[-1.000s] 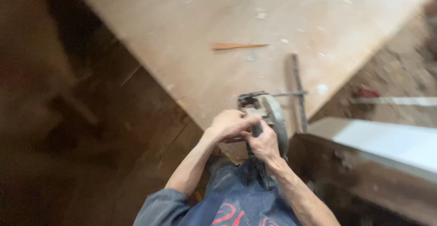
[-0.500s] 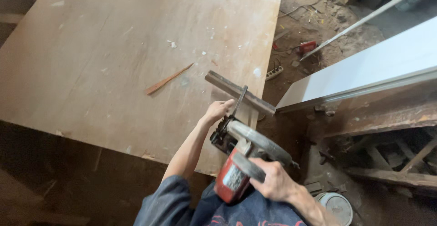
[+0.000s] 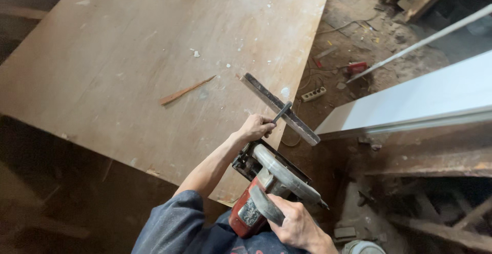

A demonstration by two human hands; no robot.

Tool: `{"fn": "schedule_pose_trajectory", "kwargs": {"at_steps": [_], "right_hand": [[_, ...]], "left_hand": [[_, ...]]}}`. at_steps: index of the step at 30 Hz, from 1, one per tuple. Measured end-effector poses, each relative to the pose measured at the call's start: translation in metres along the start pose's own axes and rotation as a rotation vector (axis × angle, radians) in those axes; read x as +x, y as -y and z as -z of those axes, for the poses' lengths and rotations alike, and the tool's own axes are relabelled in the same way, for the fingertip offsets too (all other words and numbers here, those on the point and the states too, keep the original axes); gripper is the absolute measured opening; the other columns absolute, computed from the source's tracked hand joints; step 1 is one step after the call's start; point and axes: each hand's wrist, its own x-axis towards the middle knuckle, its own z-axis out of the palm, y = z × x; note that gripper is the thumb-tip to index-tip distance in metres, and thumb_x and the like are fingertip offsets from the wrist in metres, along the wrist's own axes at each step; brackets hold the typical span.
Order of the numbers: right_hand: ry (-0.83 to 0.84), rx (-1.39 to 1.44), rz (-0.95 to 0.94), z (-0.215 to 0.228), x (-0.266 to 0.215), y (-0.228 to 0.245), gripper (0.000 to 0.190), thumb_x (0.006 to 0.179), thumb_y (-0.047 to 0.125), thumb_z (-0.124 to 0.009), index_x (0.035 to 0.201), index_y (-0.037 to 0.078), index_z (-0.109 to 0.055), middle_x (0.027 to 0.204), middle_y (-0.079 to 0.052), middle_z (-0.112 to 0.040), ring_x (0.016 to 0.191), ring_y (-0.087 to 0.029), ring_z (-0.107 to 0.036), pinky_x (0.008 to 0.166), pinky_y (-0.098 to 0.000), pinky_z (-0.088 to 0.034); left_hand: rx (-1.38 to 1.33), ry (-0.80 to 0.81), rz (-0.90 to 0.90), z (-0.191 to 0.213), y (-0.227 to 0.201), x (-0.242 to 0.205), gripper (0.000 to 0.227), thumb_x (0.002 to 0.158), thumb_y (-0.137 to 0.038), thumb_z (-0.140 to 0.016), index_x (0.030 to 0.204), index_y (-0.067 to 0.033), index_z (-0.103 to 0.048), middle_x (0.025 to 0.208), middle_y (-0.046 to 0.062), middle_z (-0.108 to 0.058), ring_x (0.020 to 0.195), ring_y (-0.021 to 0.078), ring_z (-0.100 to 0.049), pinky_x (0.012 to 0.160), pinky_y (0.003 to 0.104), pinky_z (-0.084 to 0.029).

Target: The person scrapes a large plywood sheet with a hammer, measures it with a tape measure, and then uses a circular saw to cut the sheet. The person adjusts the saw and guides it along the marked line to complete the cut.

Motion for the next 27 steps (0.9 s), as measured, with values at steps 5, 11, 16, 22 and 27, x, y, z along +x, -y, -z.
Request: {"fn": "schedule_pose_trajectory", "kwargs": {"at_steps": [5,11,16,22,27], "right_hand": [[0.051,0.055,0.062,0.013,-0.005,-0.010,0.052,0.079,0.002,-0.076,0.128,-0.004,-0.062,0.110,-0.024,-0.076,0.099,-0.037,-0.078,0.080,-0.0376,-0.063],[0.067,0.062,0.122,0.009,0.001,-0.015,0.055,0.077,0.001,-0.075,0.129,-0.005,-0.060,0.110,-0.026,-0.074,0.099,-0.039,-0.076,0.079,-0.0391,-0.063],[0.074,0.030,-0.014,-0.018,0.015,-0.009,0.055,0.076,0.002,-0.075,0.129,-0.003,-0.060,0.102,-0.023,-0.075,0.091,-0.038,-0.076,0.074,-0.0399,-0.062],[-0.006,-0.049,-0.130,-0.077,0.046,0.022,0.062,0.070,0.004,-0.078,0.128,-0.002,-0.059,0.100,-0.022,-0.075,0.083,-0.037,-0.077,0.067,-0.0396,-0.062],[-0.093,-0.156,-0.217,-0.116,0.064,0.052,0.061,0.069,0.003,-0.078,0.127,-0.001,-0.061,0.098,-0.021,-0.075,0.083,-0.038,-0.076,0.067,-0.0402,-0.062]], "left_hand": [[0.052,-0.037,0.021,0.000,-0.009,-0.016,0.024,0.093,-0.021,-0.068,0.106,-0.0027,-0.078,0.073,0.004,-0.073,0.063,0.0096,-0.070,0.061,0.029,-0.058],[0.175,0.079,0.121,0.029,0.006,-0.029,0.027,0.091,-0.026,-0.071,0.105,-0.0050,-0.080,0.078,0.003,-0.077,0.071,0.0113,-0.072,0.069,0.030,-0.058],[0.215,0.175,0.129,0.057,0.019,-0.026,0.029,0.087,-0.030,-0.073,0.102,-0.0060,-0.081,0.082,0.006,-0.078,0.077,0.0139,-0.072,0.075,0.033,-0.057],[0.461,0.157,-0.025,0.086,0.031,-0.035,0.035,0.080,-0.038,-0.079,0.099,-0.0083,-0.080,0.090,0.008,-0.077,0.084,0.0213,-0.072,0.078,0.038,-0.057],[0.726,-0.242,-0.282,0.114,0.008,-0.035,0.067,0.079,-0.056,-0.084,0.125,-0.0114,-0.062,0.122,0.016,-0.062,0.117,0.0323,-0.057,0.101,0.044,-0.049]]}}
